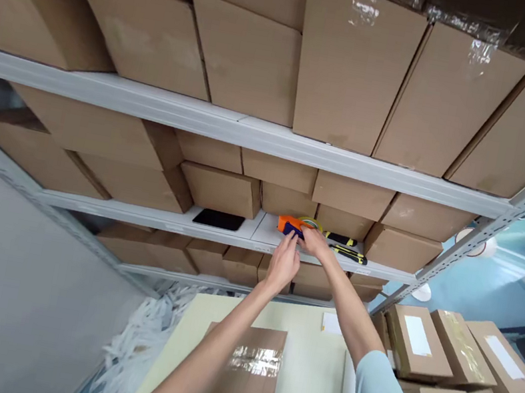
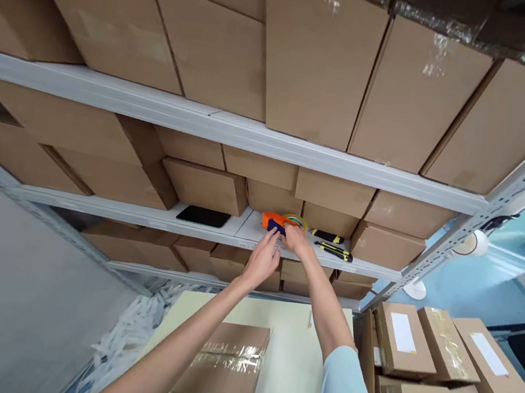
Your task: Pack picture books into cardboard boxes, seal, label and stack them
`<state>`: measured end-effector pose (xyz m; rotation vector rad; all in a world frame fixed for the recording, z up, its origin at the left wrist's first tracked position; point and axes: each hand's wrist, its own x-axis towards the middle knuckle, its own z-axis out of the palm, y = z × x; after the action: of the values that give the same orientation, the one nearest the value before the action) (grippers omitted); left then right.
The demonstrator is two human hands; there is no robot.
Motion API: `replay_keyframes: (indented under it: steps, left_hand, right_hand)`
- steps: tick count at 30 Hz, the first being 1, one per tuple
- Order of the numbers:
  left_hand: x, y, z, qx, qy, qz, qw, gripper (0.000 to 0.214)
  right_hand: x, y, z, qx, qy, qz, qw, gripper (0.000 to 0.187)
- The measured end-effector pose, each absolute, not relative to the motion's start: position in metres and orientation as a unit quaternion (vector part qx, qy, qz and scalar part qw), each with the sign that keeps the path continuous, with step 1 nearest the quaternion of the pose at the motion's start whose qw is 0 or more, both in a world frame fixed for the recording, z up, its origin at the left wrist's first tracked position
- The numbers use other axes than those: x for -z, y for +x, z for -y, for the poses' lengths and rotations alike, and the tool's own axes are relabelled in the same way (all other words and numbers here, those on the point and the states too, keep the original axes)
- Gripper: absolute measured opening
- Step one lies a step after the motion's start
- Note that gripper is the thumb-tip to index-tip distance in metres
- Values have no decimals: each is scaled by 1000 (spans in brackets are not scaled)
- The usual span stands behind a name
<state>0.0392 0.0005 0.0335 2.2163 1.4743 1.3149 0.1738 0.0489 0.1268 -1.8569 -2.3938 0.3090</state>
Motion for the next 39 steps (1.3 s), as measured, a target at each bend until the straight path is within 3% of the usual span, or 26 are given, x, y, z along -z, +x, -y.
replay_keyframes:
  steps: [4, 7, 10, 12, 14, 20, 25, 29, 31, 36, 39]
  left_hand:
    - [-16, 38, 14, -417, 748, -508, 94, 55]
    - [7, 18, 41, -400, 738, -530, 121, 54]
    - [48, -28, 86, -380, 714, -564, 166, 53]
    - [82, -66, 127, -363, 676, -613, 190, 55]
    - [111, -101, 174, -330, 622, -676, 214, 59]
    - [136, -134, 258, -239, 562, -747, 265, 80]
    - [132, -117, 245, -180, 546, -769, 280, 93]
    - [129, -106, 230, -123, 521, -805, 258, 117]
    - [129, -106, 229, -98, 510, -816, 254, 111]
    - [131, -126, 233, -80, 503, -816, 274, 55]
    - [132, -137, 237, -111, 521, -796, 288, 51]
  right_hand:
    - [-113, 162, -61, -100, -608, 787, 37, 35]
    - [-98, 165, -52, -91, -608, 786, 60, 57]
    - [-68, 179, -13, -57, -601, 773, 194, 76]
    - [-33, 188, 38, -51, -599, 745, 289, 76]
    - [9, 190, 107, -89, -621, 711, 320, 75]
    - [112, 138, 286, -329, -677, 614, 236, 92]
    - [143, 104, 288, -387, -731, 521, 211, 109]
    - [149, 97, 269, -376, -780, 463, 190, 103]
    - [151, 97, 268, -368, -789, 457, 182, 94]
    - [155, 98, 273, -354, -800, 446, 190, 71]
    - [153, 99, 274, -349, -799, 445, 204, 73]
